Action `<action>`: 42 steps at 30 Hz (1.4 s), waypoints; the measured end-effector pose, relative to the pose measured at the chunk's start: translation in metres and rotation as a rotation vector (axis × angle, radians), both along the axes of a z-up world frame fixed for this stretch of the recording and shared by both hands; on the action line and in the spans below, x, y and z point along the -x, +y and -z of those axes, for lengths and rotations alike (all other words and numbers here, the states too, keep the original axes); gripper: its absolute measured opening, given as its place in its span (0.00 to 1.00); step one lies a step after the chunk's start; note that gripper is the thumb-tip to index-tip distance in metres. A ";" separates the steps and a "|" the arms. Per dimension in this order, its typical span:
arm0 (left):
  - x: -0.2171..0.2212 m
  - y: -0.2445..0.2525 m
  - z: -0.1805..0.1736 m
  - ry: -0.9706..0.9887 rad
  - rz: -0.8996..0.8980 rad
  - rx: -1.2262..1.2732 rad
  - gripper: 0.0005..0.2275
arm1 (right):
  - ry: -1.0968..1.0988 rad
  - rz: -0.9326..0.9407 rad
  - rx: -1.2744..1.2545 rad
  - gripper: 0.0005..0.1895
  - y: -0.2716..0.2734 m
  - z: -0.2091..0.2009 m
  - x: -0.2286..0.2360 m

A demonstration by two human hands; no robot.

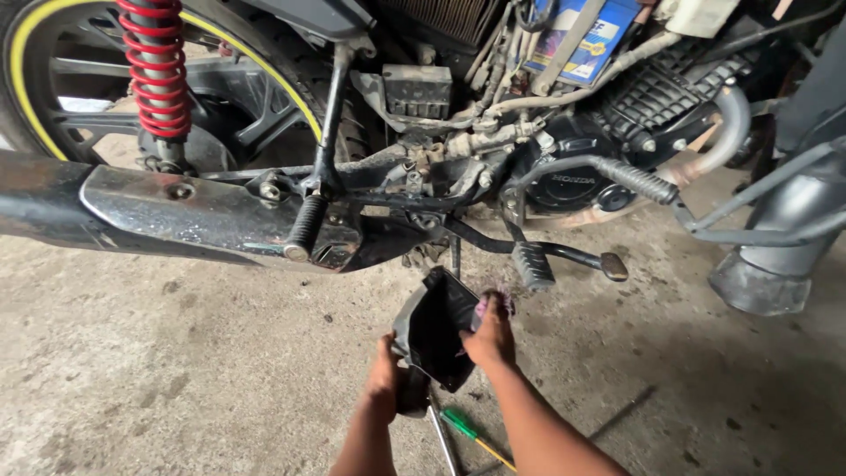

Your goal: Cleaning and reinstalling a motorcycle air filter.

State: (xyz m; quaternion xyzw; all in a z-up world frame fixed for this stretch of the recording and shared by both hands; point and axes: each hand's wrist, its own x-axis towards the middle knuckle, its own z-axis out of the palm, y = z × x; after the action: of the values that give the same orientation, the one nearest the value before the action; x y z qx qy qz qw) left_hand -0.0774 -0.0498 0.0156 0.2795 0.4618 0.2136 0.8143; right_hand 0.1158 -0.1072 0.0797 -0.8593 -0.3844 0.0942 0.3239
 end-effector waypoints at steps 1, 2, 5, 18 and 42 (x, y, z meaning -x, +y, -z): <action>-0.002 -0.001 0.004 -0.006 0.021 -0.002 0.43 | 0.020 0.070 0.137 0.41 -0.005 -0.012 0.003; 0.000 -0.002 0.000 -0.004 0.021 -0.002 0.43 | 0.022 0.070 0.138 0.41 -0.002 -0.017 0.004; -0.001 -0.008 -0.013 0.001 0.013 -0.064 0.40 | 0.161 0.139 0.207 0.30 0.002 -0.029 0.000; 0.014 0.008 -0.016 0.014 -0.077 -0.032 0.40 | 1.042 -0.037 -0.216 0.13 0.033 0.003 -0.073; 0.011 -0.001 -0.015 0.078 -0.008 -0.057 0.42 | 0.003 0.054 0.257 0.20 0.042 -0.004 -0.019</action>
State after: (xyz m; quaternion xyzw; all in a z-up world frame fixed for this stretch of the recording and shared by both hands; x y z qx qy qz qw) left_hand -0.0882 -0.0505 0.0309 0.3089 0.4882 0.2189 0.7863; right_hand 0.1352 -0.0650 0.0841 -0.9037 -0.3453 0.1349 0.2140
